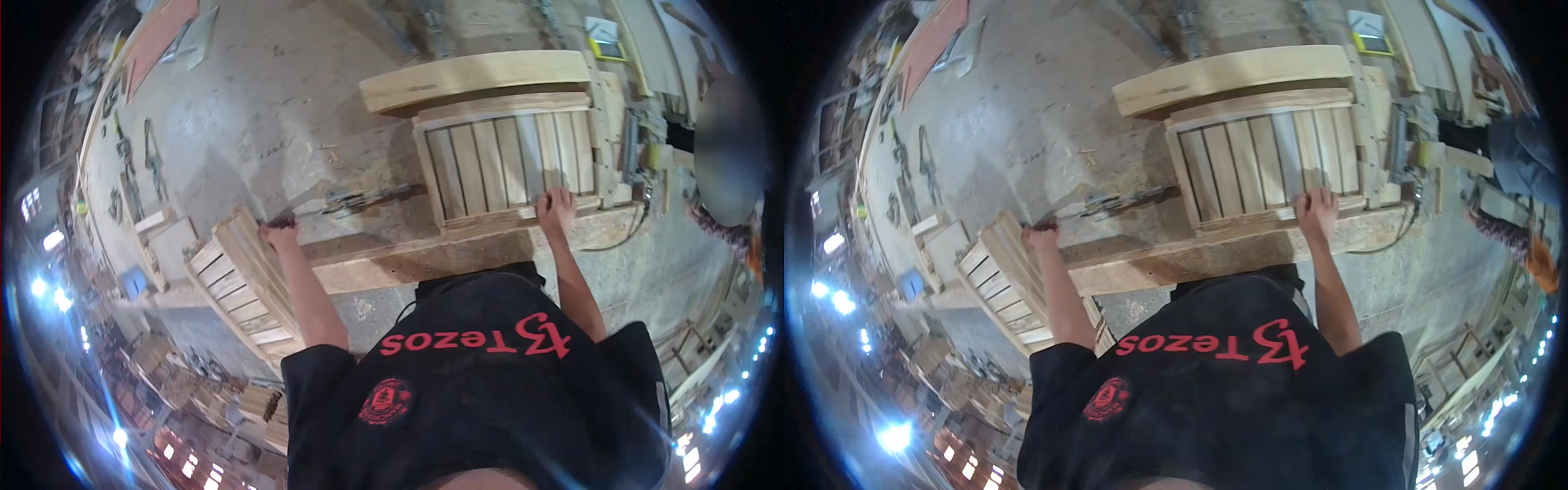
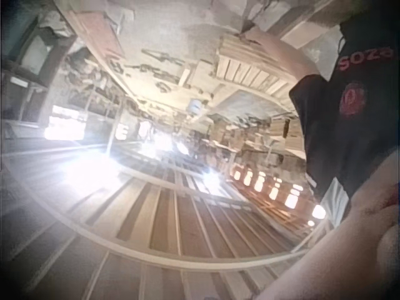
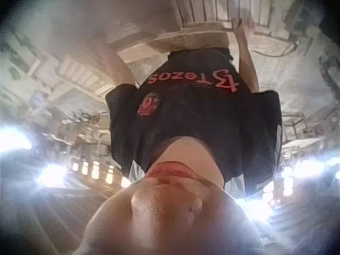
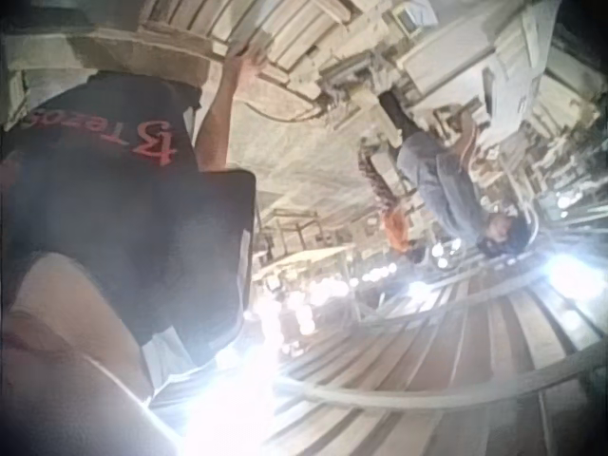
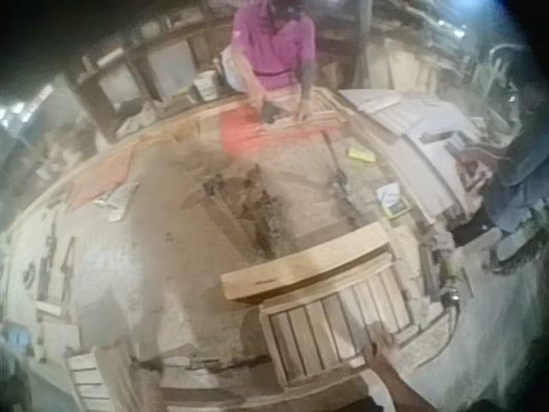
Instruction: Assembling wooden slats into a frame using a pneumatic nail gun and a hammer in a furniture factory.
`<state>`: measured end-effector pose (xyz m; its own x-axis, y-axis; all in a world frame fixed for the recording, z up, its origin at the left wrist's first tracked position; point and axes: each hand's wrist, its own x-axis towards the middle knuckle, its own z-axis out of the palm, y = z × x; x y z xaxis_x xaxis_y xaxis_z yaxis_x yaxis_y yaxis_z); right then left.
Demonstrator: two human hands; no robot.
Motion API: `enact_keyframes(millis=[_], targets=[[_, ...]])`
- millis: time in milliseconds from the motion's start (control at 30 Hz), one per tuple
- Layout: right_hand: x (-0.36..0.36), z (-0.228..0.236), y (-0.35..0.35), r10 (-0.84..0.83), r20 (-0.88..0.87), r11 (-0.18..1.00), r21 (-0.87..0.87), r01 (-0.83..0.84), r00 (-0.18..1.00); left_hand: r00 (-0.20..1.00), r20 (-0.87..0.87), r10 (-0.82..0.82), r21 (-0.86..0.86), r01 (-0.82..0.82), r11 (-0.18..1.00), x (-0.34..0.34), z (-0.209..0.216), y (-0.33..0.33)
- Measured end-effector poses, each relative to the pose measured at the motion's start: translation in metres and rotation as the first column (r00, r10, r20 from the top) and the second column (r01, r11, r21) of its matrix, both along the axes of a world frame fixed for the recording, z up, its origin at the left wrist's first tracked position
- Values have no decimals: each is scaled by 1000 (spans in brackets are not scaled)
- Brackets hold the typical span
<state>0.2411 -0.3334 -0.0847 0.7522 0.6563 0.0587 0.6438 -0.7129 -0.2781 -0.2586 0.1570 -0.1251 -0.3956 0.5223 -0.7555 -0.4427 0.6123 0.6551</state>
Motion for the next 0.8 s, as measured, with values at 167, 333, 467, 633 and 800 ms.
enact_keyframes(millis=[167, 333, 467, 633, 800], targets=[[0, 6, 12, -11, -20, 1000, 26, 11, 1000, 952, 236, -194, 287, 122, 950, 11, 73, -37], [1, 6, -2, -78, -12, 997, 13, 78, 997, 749, -88, -656, 457, 616, 642, 109, 162, -117], [4, 4, 8, -58, -72, 997, 55, 62, 996, -112, -382, -917, -46, 994, -102, 166, 175, -117], [8, 9, 4, -96, -111, 995, 9, 97, 989, -893, -251, -373, -324, 441, -837, 223, 193, -108], [10, 11, 2, -118, -144, 992, 35, 124, 982, -832, -288, -474, -363, 553, -750, 203, 161, -119]])
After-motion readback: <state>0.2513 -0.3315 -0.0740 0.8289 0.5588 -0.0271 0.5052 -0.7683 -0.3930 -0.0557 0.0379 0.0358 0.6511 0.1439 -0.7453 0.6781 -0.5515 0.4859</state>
